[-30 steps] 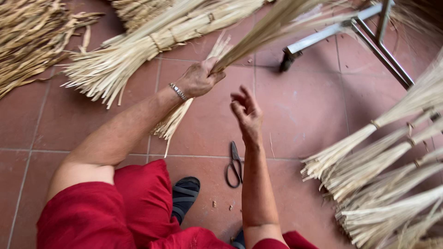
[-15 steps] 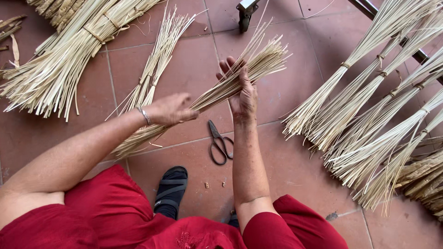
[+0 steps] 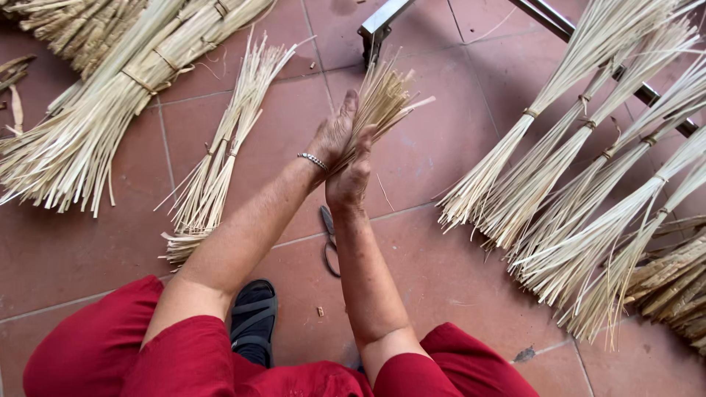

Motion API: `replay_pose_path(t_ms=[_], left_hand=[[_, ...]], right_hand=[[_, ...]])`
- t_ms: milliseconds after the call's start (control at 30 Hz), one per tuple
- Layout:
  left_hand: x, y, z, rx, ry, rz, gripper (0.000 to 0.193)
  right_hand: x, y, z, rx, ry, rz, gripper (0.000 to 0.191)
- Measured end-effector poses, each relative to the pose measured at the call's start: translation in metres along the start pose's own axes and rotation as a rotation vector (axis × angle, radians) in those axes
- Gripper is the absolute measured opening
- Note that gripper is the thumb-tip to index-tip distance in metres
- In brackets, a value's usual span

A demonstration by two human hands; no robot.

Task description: The person gathers dried straw bundles, aligns them, and ties them together using thin strips. They use scissors to trim the ends of the bundles and place the finished bundles on a nearby rack.

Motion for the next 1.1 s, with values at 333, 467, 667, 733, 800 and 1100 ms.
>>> replay_pose_path(t_ms=[333,467,667,733,800,1100], left_hand=[[0.013,0.009,-0.035,0.061,-0.037,0.049,0.106],[0.011,-0.008,-0.026,0.278,0.057,0.057,0.109],[0.021,-0.002,-0.032,0.252,0.25,-0.05,0.101],[0.012,-0.029,-0.023,0.292,0.275,-0.038,0.1],[0.007,-0.037,-0.026,0.347,0.238,-0.025,0.101],[0.013,-0.027,-0.036,0.425,0.242,-0.066,0.106]], right_hand=[[0.01,0.023,0.006,0.474,-0.076,-0.028,0.076],[-0.011,0.017,0.01,0.526,-0.065,-0.031,0.082],[-0.014,0.013,0.014,0.224,0.006,-0.03,0.091],[0.0,0.026,0.021,0.626,-0.074,-0.049,0.094],[-0.005,0.031,0.021,0.636,-0.079,-0.052,0.098],[0.006,0.021,0.038,0.599,-0.05,0.002,0.112]])
Point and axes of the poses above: each hand's wrist, its own x-axis away from the middle knuckle, its own y-axis out of the palm, z = x × y, the point moved 6 cm from there along -x, towards the middle knuckle, and after that the axes turned 6 degrees about x, right-handed, at the moved point
